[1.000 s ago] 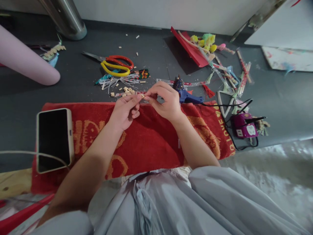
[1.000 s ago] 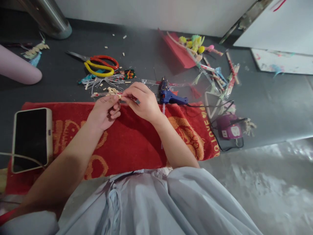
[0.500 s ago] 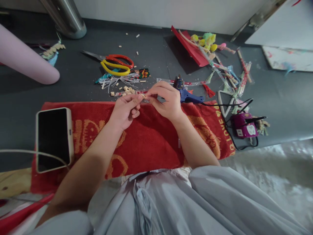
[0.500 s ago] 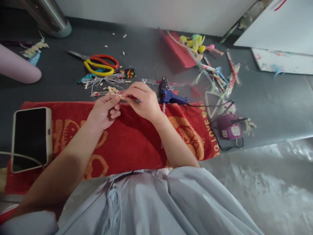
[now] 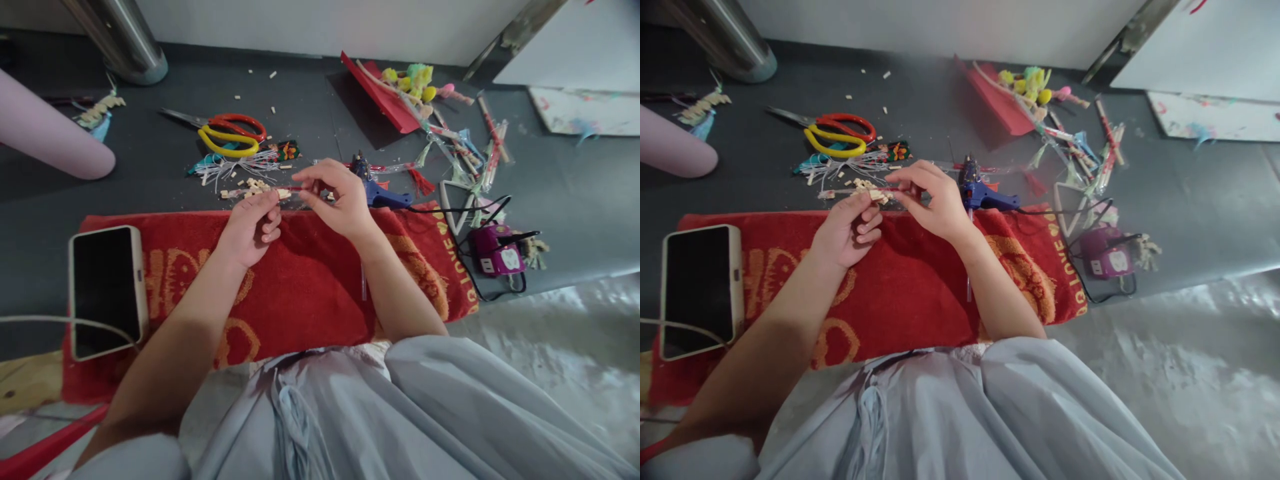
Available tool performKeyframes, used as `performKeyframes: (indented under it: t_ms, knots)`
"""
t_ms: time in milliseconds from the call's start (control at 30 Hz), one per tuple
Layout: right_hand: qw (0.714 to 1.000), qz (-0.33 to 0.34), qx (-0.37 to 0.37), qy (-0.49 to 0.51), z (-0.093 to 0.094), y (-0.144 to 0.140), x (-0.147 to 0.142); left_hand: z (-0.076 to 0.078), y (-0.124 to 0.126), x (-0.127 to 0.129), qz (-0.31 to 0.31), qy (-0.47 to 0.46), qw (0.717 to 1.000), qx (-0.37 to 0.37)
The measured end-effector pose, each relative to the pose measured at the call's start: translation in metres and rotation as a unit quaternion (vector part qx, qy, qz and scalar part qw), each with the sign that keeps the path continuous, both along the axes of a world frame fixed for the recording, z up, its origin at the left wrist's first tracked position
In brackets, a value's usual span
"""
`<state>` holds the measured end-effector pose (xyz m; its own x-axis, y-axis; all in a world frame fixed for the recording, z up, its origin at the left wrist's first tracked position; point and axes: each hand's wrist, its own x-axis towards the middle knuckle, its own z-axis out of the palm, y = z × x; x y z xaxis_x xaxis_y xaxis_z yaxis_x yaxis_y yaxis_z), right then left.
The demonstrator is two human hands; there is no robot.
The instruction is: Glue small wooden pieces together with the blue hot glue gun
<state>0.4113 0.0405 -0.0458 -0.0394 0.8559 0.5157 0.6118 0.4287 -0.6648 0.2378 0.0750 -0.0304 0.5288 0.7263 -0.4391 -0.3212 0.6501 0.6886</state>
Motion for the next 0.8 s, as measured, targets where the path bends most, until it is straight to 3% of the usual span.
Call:
performKeyframes:
  t_ms: [200, 467, 533, 700, 800]
  knots:
    - [1.000, 0.014, -0.003, -0.027, -0.005, 0.004, -0.001, 0.000, 0.000, 0.000, -0.003, -0.001, 1.000, 0.000]
    - [0.988, -0.138, -0.072, 0.020, -0.021, 0.014, 0.011, 0.004, 0.000, 0.000, 0.009, -0.011, 1.000, -0.019]
    - [0.985, -0.150, -0.078, 0.036, -0.024, 0.016, 0.013, 0.004, 0.001, 0.000, 0.011, -0.016, 1.000, -0.019]
    - [0.992, -0.092, -0.070, 0.052, -0.017, 0.012, 0.005, 0.003, 0.001, 0.000, 0.025, -0.016, 0.999, -0.015]
    - [0.991, -0.039, -0.101, 0.076, -0.009, 0.008, -0.004, 0.002, 0.001, 0.001, 0.033, -0.004, 0.999, -0.007]
